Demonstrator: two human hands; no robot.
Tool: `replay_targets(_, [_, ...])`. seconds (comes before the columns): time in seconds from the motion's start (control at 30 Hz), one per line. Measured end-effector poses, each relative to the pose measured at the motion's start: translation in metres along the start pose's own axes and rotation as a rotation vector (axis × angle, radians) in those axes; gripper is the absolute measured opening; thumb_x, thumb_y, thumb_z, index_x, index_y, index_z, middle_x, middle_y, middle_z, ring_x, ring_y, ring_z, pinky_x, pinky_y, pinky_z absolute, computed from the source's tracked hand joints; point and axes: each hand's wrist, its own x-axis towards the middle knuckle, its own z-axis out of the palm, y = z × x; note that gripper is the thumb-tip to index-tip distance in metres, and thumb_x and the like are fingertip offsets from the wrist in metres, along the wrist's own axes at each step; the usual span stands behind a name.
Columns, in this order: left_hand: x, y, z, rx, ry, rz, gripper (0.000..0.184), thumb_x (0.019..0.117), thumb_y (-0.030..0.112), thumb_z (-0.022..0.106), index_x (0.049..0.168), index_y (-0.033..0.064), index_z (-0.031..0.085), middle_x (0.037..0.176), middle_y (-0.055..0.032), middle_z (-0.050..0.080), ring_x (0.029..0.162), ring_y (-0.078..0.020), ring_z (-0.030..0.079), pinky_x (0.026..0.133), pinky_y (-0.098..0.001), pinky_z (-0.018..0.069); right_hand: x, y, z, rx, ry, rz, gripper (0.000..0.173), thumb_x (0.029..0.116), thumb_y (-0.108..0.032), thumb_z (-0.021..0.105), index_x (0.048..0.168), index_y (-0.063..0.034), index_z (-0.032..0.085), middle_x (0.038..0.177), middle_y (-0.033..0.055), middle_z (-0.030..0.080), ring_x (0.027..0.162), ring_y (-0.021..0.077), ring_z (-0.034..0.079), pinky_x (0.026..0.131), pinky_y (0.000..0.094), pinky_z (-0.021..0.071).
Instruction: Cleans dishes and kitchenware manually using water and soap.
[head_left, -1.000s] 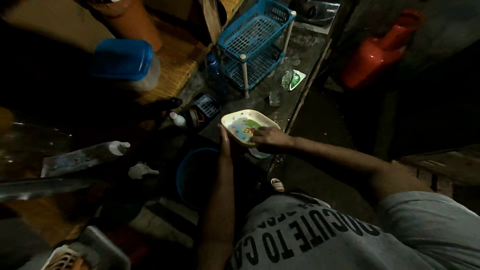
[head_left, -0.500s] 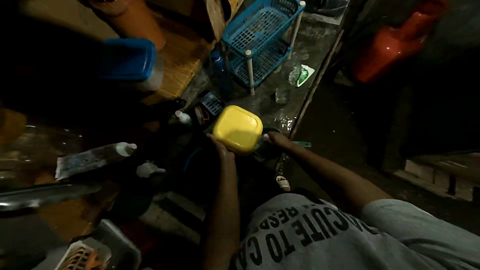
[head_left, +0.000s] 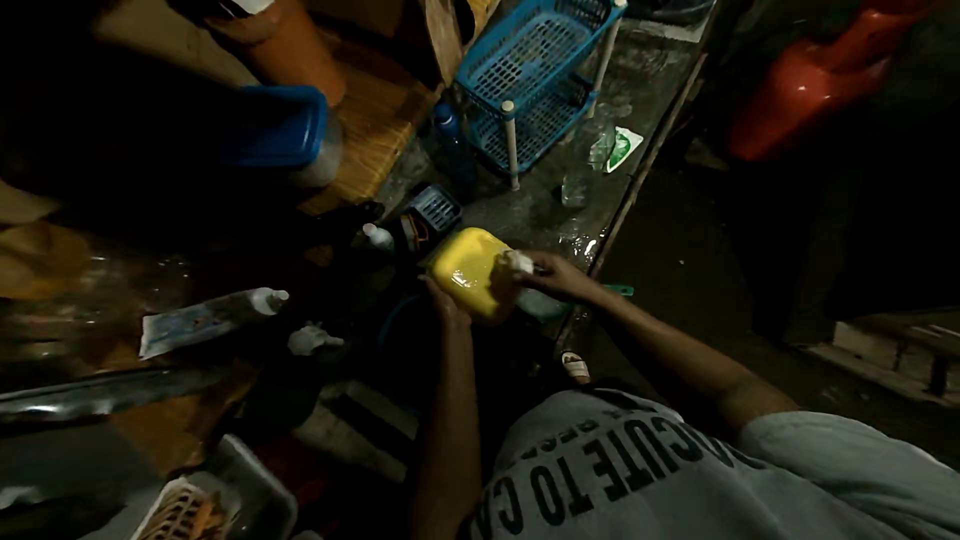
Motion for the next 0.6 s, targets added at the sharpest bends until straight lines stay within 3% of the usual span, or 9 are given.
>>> replay_targets(0.1, [-0.014, 0.002, 0.017, 0.091, -0.032, -0.122, 0.077, 0.1047, 0.067, 0.017, 0.149, 0.0109, 0.045, 0.140, -0.0184, 0.057, 0.123, -0.0310, 0.059, 0.099, -0.0550, 0.0511, 0.008, 0.003, 0.022, -0.359, 0.013, -0.304, 0.053, 0.0973, -0.038, 0.068, 0.146, -0.0202, 0.059, 0.160, 0.0138, 0.041, 0.150, 0.0335, 0.035, 0.122, 0.0545, 0.0309])
replay_targets(0.13, [-0.019, 0.004, 0.023, 0.152, -0.032, -0.120, 0.076, 0.1055, 0.066, 0.019, 0.148, 0.0090, 0.048, 0.138, -0.0197, 0.058, 0.121, -0.0310, 0.060, 0.098, -0.0544, 0.0510, 0.013, 0.005, 0.032, -0.480, 0.044, -0.381, 0.057, 0.0987, -0.045, 0.062, 0.151, -0.0237, 0.054, 0.164, 0.0115, 0.038, 0.155, 0.0355, 0.026, 0.126, 0.0585, 0.0195])
replay_targets(0.17, [-0.024, 0.006, 0.029, 0.192, -0.038, -0.093, 0.071, 0.1079, 0.060, 0.022, 0.144, 0.0063, 0.051, 0.132, -0.0200, 0.061, 0.115, -0.0285, 0.061, 0.094, -0.0505, 0.0516, 0.018, 0.001, 0.040, -0.577, 0.076, -0.449, 0.057, 0.1012, -0.045, 0.056, 0.154, -0.0229, 0.050, 0.164, 0.0101, 0.038, 0.156, 0.0356, 0.023, 0.127, 0.0597, 0.0148])
replay_targets(0.23, [-0.029, 0.004, 0.037, 0.197, -0.127, 0.008, 0.056, 0.1110, 0.048, 0.029, 0.138, 0.0071, 0.054, 0.118, -0.0099, 0.064, 0.103, -0.0139, 0.063, 0.089, -0.0359, 0.0534, 0.032, -0.010, 0.047, -0.630, 0.140, -0.539, 0.051, 0.1050, -0.032, 0.051, 0.153, -0.0141, 0.050, 0.161, 0.0123, 0.043, 0.154, 0.0334, 0.030, 0.128, 0.0560, 0.0159])
replay_targets(0.27, [-0.028, 0.000, 0.037, 0.174, -0.198, 0.045, 0.054, 0.1116, 0.047, 0.027, 0.141, 0.0083, 0.053, 0.122, -0.0074, 0.065, 0.106, -0.0109, 0.063, 0.093, -0.0338, 0.0537, 0.040, -0.013, 0.043, -0.627, 0.173, -0.539, 0.050, 0.1054, -0.026, 0.051, 0.153, -0.0096, 0.049, 0.160, 0.0140, 0.044, 0.153, 0.0331, 0.032, 0.128, 0.0536, 0.0172])
replay_targets(0.37, [-0.030, 0.007, 0.036, 0.193, -0.176, 0.042, 0.069, 0.1078, 0.060, 0.024, 0.147, 0.0092, 0.048, 0.138, -0.0157, 0.059, 0.121, -0.0243, 0.060, 0.100, -0.0490, 0.0519, 0.058, -0.002, 0.018, -0.580, 0.342, -0.453, 0.052, 0.1036, -0.018, 0.050, 0.153, -0.0007, 0.045, 0.159, 0.0175, 0.043, 0.153, 0.0330, 0.032, 0.128, 0.0508, 0.0208])
replay_targets(0.43, [-0.025, 0.017, 0.036, 0.180, -0.064, 0.051, 0.074, 0.1068, 0.063, 0.022, 0.150, 0.0076, 0.045, 0.146, -0.0200, 0.053, 0.131, -0.0310, 0.054, 0.106, -0.0560, 0.0467, 0.050, 0.010, 0.015, -0.557, 0.344, -0.339, 0.058, 0.1050, -0.019, 0.046, 0.159, -0.0025, 0.034, 0.166, 0.0155, 0.033, 0.156, 0.0307, 0.024, 0.128, 0.0513, 0.0189])
replay_targets(0.53, [-0.014, 0.016, 0.041, 0.090, -0.011, 0.089, 0.071, 0.1086, 0.059, 0.020, 0.149, 0.0067, 0.045, 0.142, -0.0191, 0.056, 0.127, -0.0282, 0.058, 0.103, -0.0520, 0.0504, 0.032, 0.014, 0.046, -0.487, 0.271, -0.392, 0.058, 0.1046, -0.017, 0.052, 0.158, -0.0016, 0.036, 0.165, 0.0175, 0.034, 0.155, 0.0323, 0.027, 0.128, 0.0518, 0.0202])
replay_targets(0.6, [-0.018, 0.013, 0.047, 0.185, -0.028, 0.152, 0.062, 0.1127, 0.044, 0.023, 0.143, -0.0033, 0.048, 0.133, -0.0221, 0.059, 0.118, -0.0223, 0.060, 0.102, -0.0413, 0.0495, 0.035, -0.006, 0.062, -0.452, 0.225, -0.485, 0.053, 0.1040, -0.015, 0.053, 0.153, 0.0025, 0.043, 0.161, 0.0217, 0.040, 0.154, 0.0360, 0.030, 0.128, 0.0522, 0.0191])
